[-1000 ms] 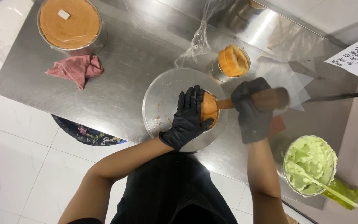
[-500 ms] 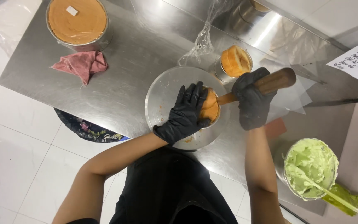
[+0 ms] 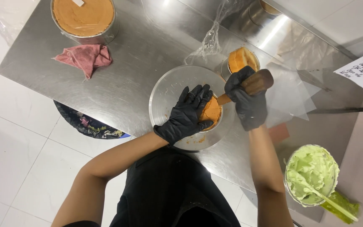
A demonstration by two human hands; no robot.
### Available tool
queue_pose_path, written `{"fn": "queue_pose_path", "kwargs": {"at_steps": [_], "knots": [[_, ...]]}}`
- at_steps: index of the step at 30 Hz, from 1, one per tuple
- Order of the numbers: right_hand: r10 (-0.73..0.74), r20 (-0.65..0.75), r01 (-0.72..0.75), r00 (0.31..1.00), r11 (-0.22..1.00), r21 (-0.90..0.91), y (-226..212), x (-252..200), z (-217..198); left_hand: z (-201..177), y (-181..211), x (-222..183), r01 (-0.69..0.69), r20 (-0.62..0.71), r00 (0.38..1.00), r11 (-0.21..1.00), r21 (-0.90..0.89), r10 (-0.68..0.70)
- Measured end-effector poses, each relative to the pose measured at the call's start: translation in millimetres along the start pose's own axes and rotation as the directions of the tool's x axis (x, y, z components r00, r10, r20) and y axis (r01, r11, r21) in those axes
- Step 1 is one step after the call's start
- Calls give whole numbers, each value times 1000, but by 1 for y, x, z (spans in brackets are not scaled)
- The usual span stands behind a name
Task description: Removing sponge cakes from molds and trimming them on a turntable using a knife.
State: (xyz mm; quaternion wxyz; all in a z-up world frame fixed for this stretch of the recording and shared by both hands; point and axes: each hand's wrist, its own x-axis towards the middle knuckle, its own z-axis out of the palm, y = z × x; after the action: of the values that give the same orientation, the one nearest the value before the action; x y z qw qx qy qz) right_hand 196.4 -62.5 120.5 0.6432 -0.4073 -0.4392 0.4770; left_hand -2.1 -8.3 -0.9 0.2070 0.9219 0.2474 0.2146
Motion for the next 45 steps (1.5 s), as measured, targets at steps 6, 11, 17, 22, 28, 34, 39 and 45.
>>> {"fn": "queue_pose_path", "kwargs": {"at_steps": [6,11,17,22,28,34,39,45], "knots": [[-140,-114,134,984,989,-61,-3,-26,-12,14,15,2,115,-33,993,993,38,-113],[-210,-318,80,924,923,-377,3,-22,-4,37,18,5,206,-84,977,972,115,-197],[-263,-332,162,906,939,-303,1,-20,15,46,32,12,317,-37,948,935,157,-315],[-212,-220,194,952,976,-99,9,-4,-3,19,4,2,35,87,995,998,52,-39],[-34,-33,37,999,994,100,-9,4,-6,12,-4,-4,-104,-9,995,993,-58,103],[21,-79,-21,997,1000,-3,-16,-6,12,10,11,0,-29,-72,997,999,-32,26],[-87,14,87,996,996,-22,-25,-14,3,22,10,10,63,-42,997,995,-83,-67],[13,-181,-45,983,983,-176,-15,-15,10,59,17,1,132,-81,989,989,67,-126]]}}
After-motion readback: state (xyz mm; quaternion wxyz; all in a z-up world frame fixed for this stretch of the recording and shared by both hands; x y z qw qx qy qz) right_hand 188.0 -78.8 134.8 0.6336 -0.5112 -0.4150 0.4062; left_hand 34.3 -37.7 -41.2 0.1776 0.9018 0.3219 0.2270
